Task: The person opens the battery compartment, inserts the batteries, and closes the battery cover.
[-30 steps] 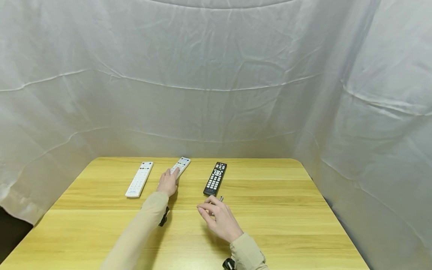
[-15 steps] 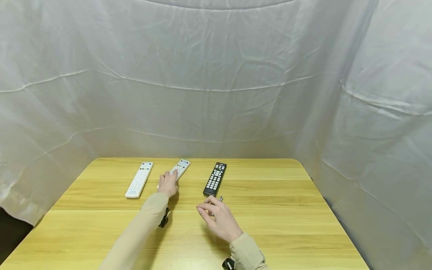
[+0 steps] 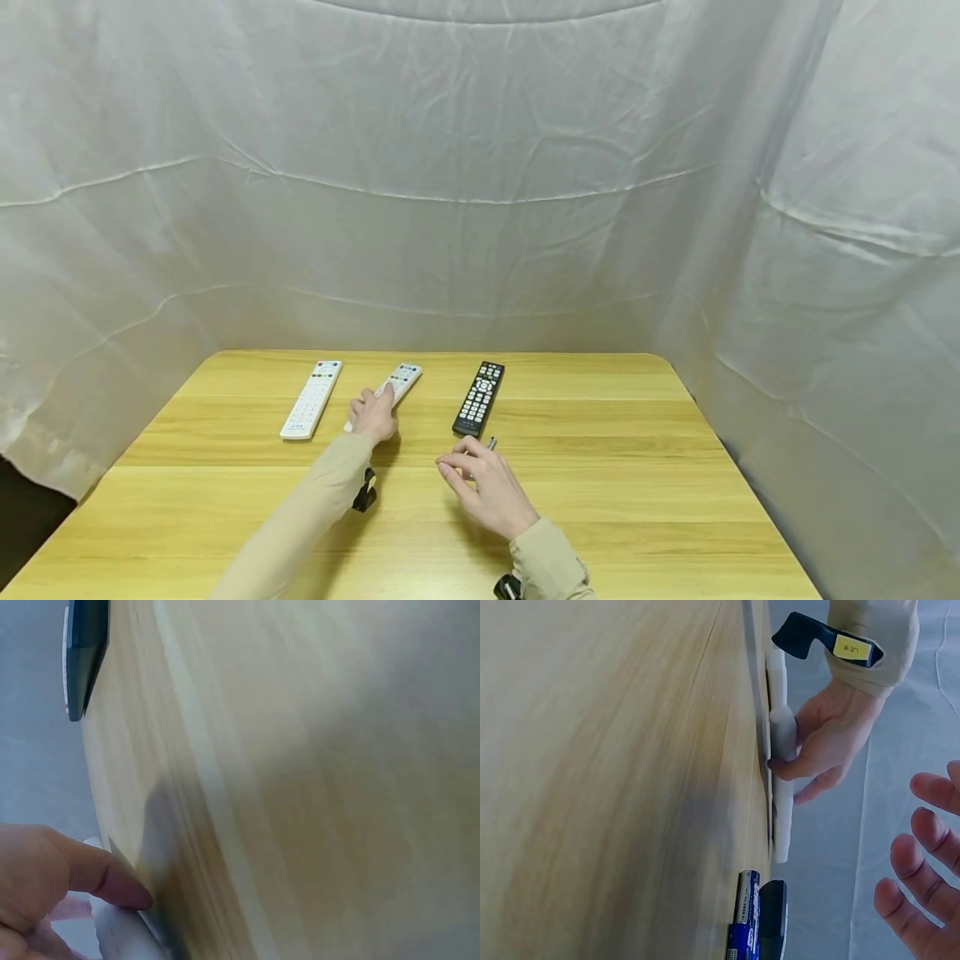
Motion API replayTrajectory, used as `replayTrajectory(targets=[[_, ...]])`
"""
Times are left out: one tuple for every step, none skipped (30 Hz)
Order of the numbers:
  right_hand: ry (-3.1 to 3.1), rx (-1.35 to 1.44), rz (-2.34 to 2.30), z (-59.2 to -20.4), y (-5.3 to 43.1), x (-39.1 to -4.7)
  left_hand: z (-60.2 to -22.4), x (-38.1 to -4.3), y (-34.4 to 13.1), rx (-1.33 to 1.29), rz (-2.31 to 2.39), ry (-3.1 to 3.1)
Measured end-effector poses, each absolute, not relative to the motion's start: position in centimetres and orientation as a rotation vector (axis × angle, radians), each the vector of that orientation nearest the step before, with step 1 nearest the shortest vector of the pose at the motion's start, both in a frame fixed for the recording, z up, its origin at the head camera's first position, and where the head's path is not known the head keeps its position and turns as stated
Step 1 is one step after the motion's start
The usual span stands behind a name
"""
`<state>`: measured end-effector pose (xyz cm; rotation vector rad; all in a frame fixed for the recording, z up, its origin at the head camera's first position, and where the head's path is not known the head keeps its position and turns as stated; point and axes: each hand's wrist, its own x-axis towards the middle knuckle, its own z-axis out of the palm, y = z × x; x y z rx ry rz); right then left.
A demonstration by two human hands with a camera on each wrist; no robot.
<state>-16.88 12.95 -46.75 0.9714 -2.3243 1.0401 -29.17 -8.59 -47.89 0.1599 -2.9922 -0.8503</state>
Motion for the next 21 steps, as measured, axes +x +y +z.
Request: replayTrajectory(targets=[[-2.327, 0.971, 1.042, -46.7, 13.0, -16.9, -47.9, -29.0, -8.7, 0.160, -0.863, -2.994], [-2.331, 0.971, 1.045, -46.7, 12.9, -16.9, -47.8, -28.9, -8.8, 0.160, -0.872, -2.996], [-2.335, 0.971, 1.047, -46.7, 12.9, -16.8, -47.8, -28.7, -8.8, 0.163, -0.885, -2.994], [-2.338, 0.969, 1.050, -46.7, 13.0, -16.8, -47.8, -28.6, -8.9, 0.164, -0.898, -2.990], [-2.343, 0.968, 1.051, -46.6, 13.0, -16.8, -47.7, -28.4, -9.0, 0.163, -0.913, -2.984], [-2.346, 0.967, 1.052, -46.6, 13.0, -16.8, -47.7, -28.2, -9.1, 0.161, -0.930, -2.973], [-2.348, 0.965, 1.052, -46.6, 13.0, -16.8, -47.7, -28.1, -9.1, 0.159, -0.948, -2.962], [-2.349, 0.964, 1.052, -46.6, 12.9, -16.8, -47.7, -27.9, -9.2, 0.155, -0.959, -2.949], [-2.349, 0.963, 1.051, -46.6, 12.9, -16.8, -47.6, -27.8, -9.2, 0.151, -0.967, -2.933], [-2.350, 0.962, 1.052, -46.6, 12.9, -16.8, -47.6, -27.7, -9.2, 0.147, -0.981, -2.918], [-2.351, 0.961, 1.053, -46.6, 12.9, -16.8, -47.6, -27.5, -9.2, 0.143, -0.996, -2.905], [-2.351, 0.961, 1.054, -46.6, 12.9, -16.8, -47.7, -27.4, -9.2, 0.137, -1.005, -2.894], [-2.352, 0.961, 1.055, -46.6, 12.9, -16.7, -47.6, -27.3, -9.2, 0.131, -1.013, -2.882], [-2.352, 0.960, 1.056, -46.6, 12.9, -16.7, -47.6, -27.2, -9.2, 0.125, -1.025, -2.870], [-2.353, 0.959, 1.057, -46.6, 12.9, -16.7, -47.6, -27.1, -9.2, 0.117, -1.034, -2.859], [-2.354, 0.959, 1.057, -46.6, 12.9, -16.7, -47.6, -27.0, -9.2, 0.109, -1.050, -2.854], [-2.355, 0.959, 1.056, -46.6, 12.9, -16.7, -47.6, -26.9, -9.2, 0.101, -1.061, -2.850], [-2.356, 0.959, 1.056, -46.6, 12.9, -16.7, -47.6, -26.8, -9.3, 0.093, -1.069, -2.843], [-2.357, 0.958, 1.056, -46.6, 12.9, -16.7, -47.6, -26.7, -9.3, 0.083, -1.088, -2.830], [-2.358, 0.957, 1.055, -46.6, 12.9, -16.7, -47.5, -26.7, -9.3, 0.076, -1.106, -2.820], [-2.359, 0.957, 1.054, -46.6, 12.9, -16.7, -47.6, -26.7, -9.4, 0.072, -1.116, -2.811]])
